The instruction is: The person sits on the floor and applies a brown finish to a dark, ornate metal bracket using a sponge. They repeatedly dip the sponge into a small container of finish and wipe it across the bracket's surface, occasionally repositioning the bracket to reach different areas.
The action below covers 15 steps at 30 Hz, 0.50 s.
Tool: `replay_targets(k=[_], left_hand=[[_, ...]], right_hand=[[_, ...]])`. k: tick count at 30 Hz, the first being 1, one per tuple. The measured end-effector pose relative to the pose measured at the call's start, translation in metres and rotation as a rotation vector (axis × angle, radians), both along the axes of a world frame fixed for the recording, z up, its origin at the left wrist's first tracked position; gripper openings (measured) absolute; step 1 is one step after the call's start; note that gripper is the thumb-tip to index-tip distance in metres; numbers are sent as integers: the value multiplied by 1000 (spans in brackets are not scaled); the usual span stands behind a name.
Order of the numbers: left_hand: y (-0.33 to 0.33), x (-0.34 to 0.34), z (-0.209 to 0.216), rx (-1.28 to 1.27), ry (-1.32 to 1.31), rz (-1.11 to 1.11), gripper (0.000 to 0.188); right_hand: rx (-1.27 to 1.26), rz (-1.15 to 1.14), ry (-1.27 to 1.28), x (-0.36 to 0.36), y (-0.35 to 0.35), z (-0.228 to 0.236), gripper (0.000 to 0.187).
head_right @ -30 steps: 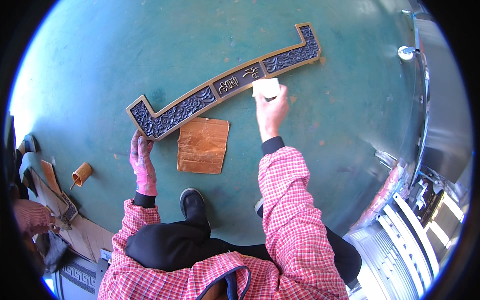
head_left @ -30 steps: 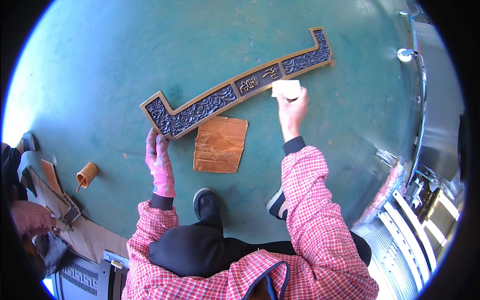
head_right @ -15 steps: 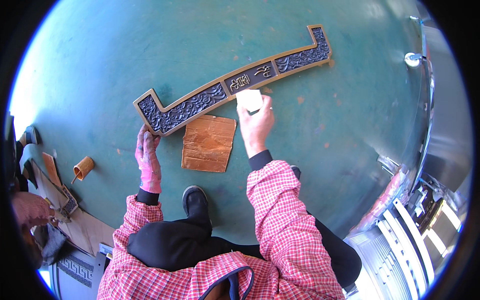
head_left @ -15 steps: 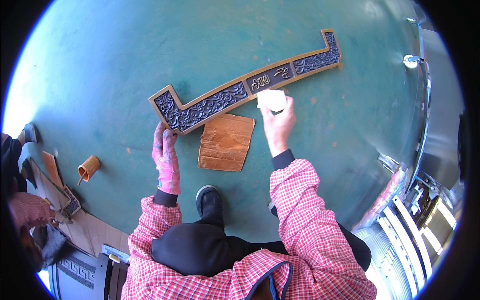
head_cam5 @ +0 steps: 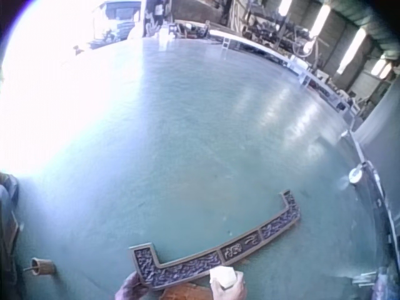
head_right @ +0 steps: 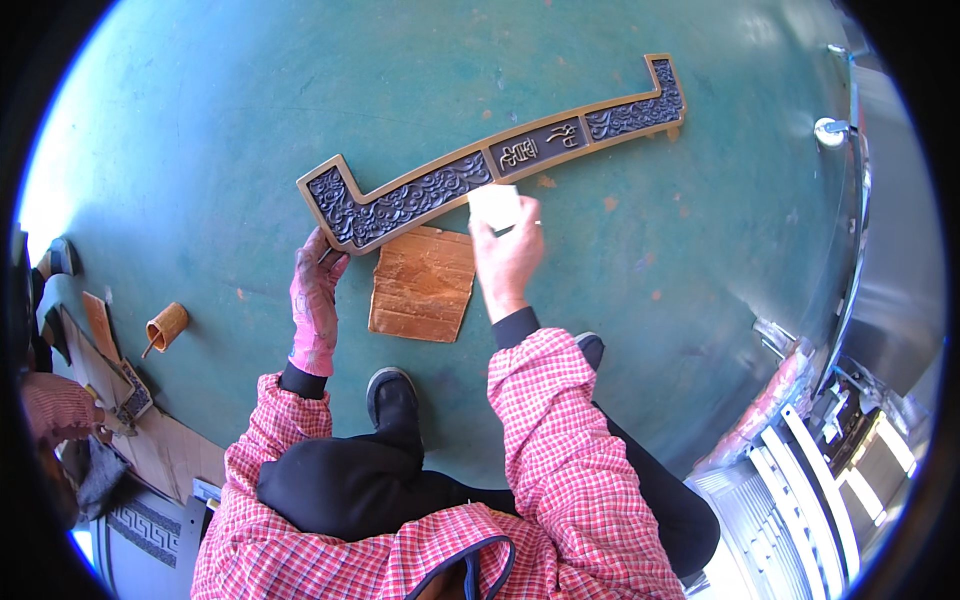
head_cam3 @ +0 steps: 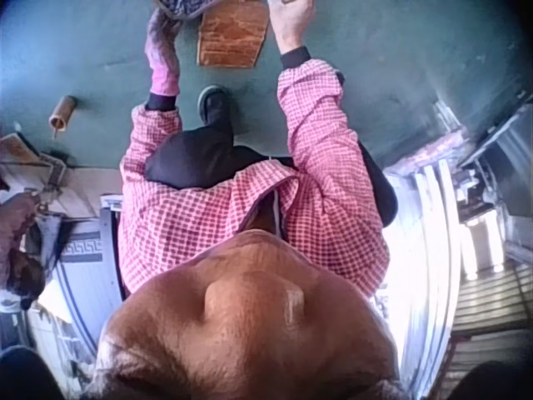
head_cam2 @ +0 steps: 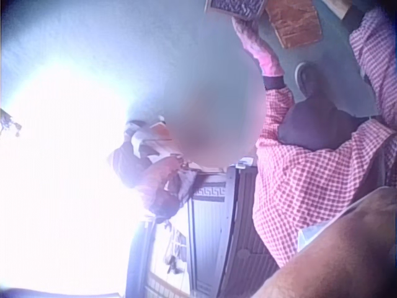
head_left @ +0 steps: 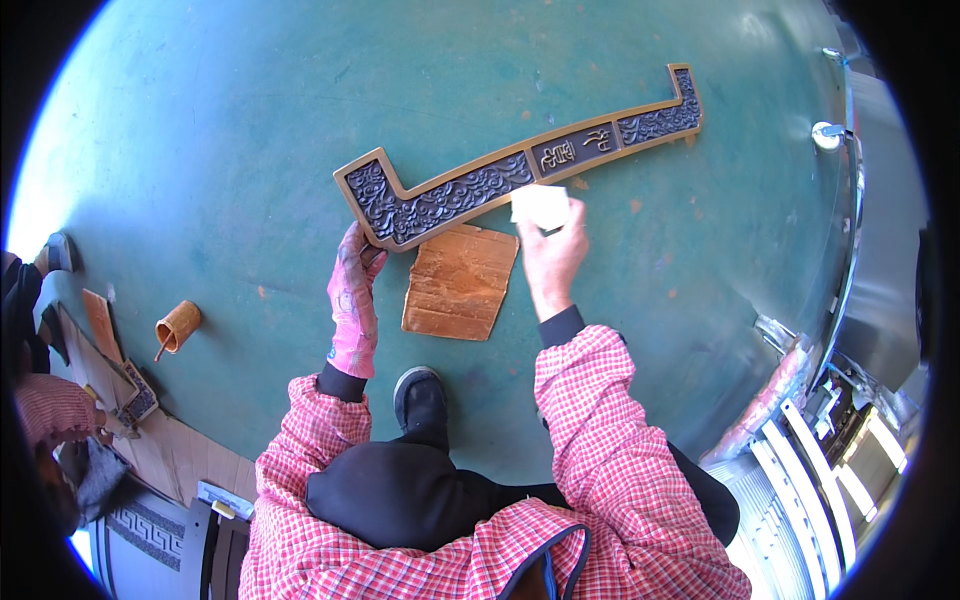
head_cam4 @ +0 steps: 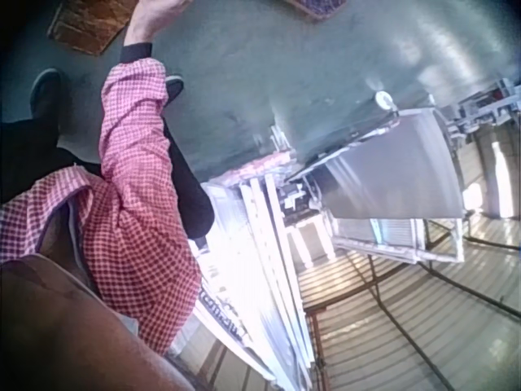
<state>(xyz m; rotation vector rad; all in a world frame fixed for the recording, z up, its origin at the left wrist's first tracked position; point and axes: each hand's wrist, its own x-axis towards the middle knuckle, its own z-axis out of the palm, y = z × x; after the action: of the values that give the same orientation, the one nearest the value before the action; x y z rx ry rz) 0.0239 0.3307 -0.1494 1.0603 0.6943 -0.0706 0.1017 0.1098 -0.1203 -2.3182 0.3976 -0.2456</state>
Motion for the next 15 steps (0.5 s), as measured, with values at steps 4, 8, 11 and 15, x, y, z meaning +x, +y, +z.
replay_targets(k=[4, 8, 11, 15], left_hand=[[4, -2, -2, 33, -18, -47, 66], [11, -5, -2, 38, -59, -80, 72], [11, -2, -1, 39, -55, -117, 75], [7, 3, 5, 19, -28, -125, 79]], right_hand=[[30, 305, 143, -39, 49, 1, 44], [209, 193, 14, -32, 42, 9, 42], [103, 34, 2, -15, 21, 7, 41], [-14, 154, -5, -30, 46, -8, 41]])
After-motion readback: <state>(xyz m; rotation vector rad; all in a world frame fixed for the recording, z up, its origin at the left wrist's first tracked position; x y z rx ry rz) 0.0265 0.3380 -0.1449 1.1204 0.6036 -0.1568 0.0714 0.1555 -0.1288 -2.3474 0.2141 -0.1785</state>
